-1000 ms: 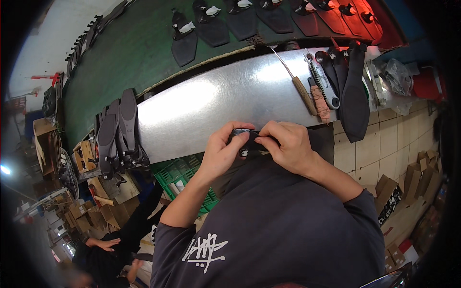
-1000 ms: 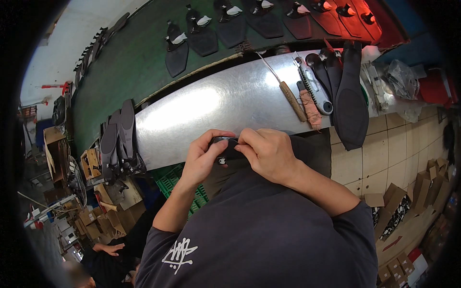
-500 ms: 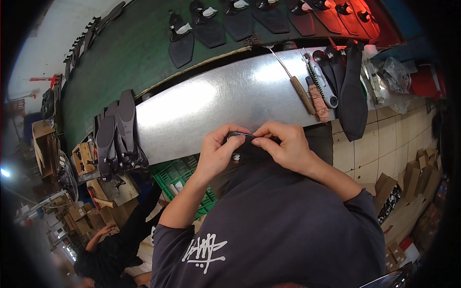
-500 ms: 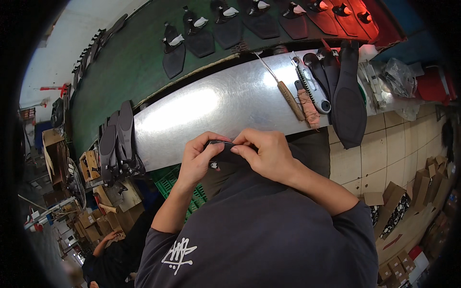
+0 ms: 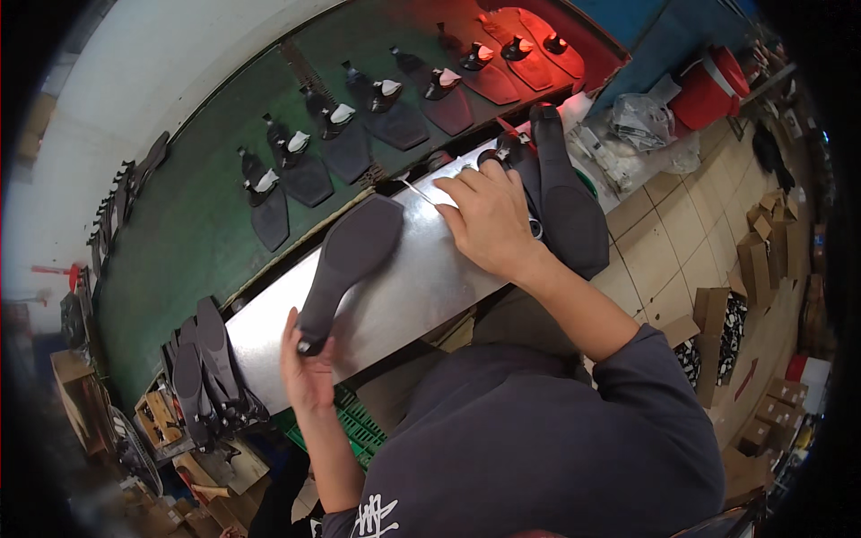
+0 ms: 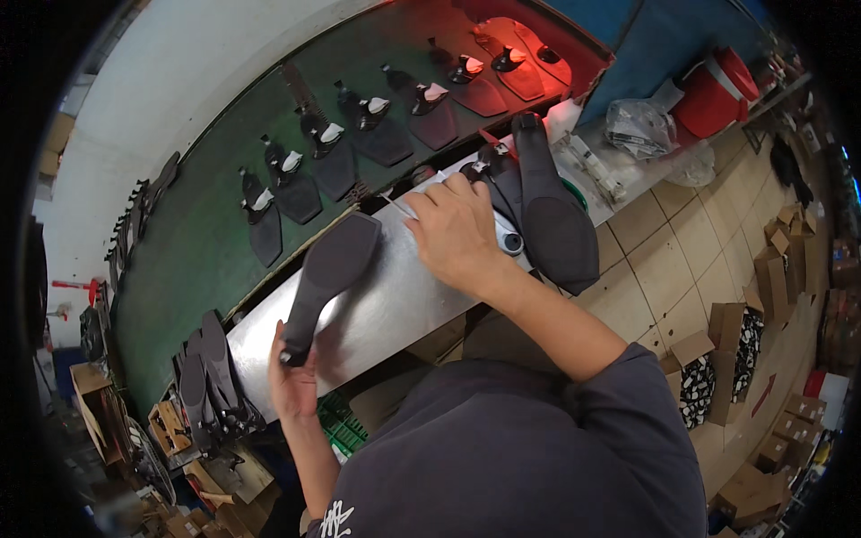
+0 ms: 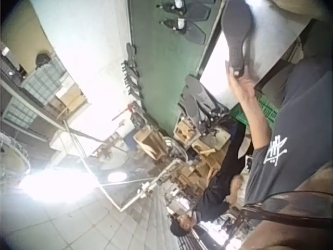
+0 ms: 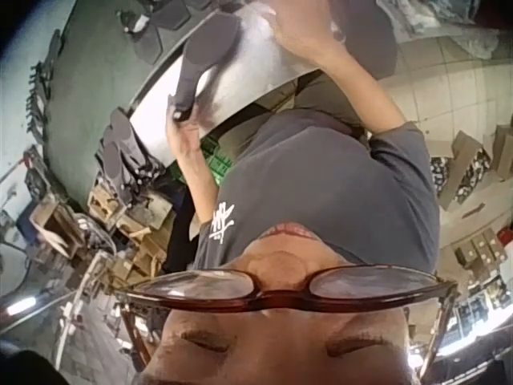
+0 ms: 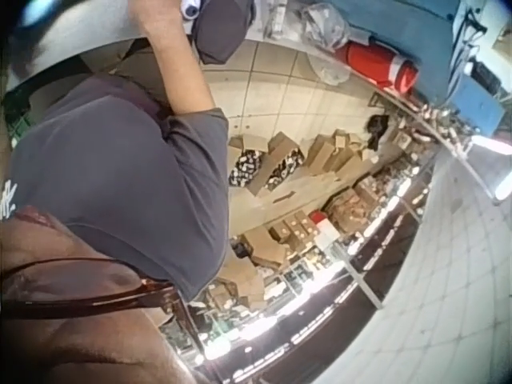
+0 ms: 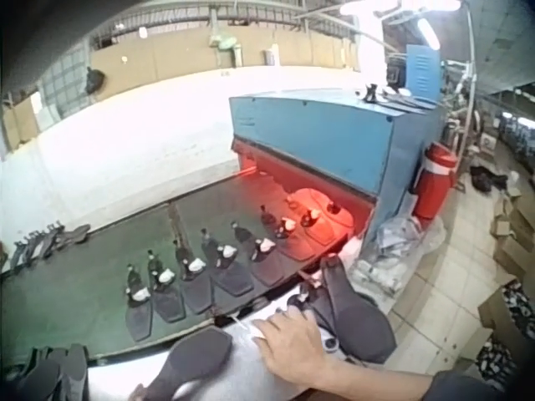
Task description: The person is assembling shoe components, specifically applying finishing touches or cleaning the heel and sole areas of several shoes on a production line.
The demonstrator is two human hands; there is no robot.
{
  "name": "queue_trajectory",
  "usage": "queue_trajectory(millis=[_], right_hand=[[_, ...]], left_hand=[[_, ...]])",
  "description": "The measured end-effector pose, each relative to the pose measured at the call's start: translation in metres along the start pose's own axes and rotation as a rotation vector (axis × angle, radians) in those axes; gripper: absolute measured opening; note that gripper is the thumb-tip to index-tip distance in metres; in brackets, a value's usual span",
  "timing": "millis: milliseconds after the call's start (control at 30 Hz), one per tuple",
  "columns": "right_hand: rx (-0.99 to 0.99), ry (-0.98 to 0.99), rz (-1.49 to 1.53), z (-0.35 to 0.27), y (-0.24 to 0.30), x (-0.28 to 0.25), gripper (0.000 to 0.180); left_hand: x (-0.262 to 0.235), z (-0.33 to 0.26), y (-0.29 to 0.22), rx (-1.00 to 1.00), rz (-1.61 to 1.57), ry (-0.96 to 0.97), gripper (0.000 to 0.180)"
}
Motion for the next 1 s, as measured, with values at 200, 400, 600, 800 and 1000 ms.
queue_trajectory(millis=[200, 400, 600, 800, 1000], right_hand=[[-0.092, 0.173, -0.063, -0.021, -0.022, 0.042, 0.032], [-0.079, 0.325, 0.829, -0.05, 0.034, 0.035, 0.038], [0.333, 0.846, 1.344, -0.076, 0.072, 0.044, 0.059], [0.27, 0.673, 1.279, -0.09, 0.071, 0.061, 0.054], [0.171, 0.45, 1.181, -0.089, 0.063, 0.066, 0.043]], left_hand=[[0.013, 0.007, 0.017, -0.186, 0.03, -0.065, 0.042], [0.003, 0.013, 0.03, -0.341, -0.331, -0.001, 0.041], [0.044, 0.004, 0.047, -0.514, -0.581, -0.037, 0.027], [0.053, 0.006, 0.055, -0.516, -0.679, 0.011, 0.019], [0.053, 0.002, 0.061, -0.541, -0.628, -0.038, 0.016]])
Point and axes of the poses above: each hand's wrist, its own z-axis towards the middle knuckle, its own x-axis out of the palm, y = z × x, the point moved 1 cm from there along z, towards the middle knuckle, and after that the axes turned 5 degrees about y, right-handed, at the moved point
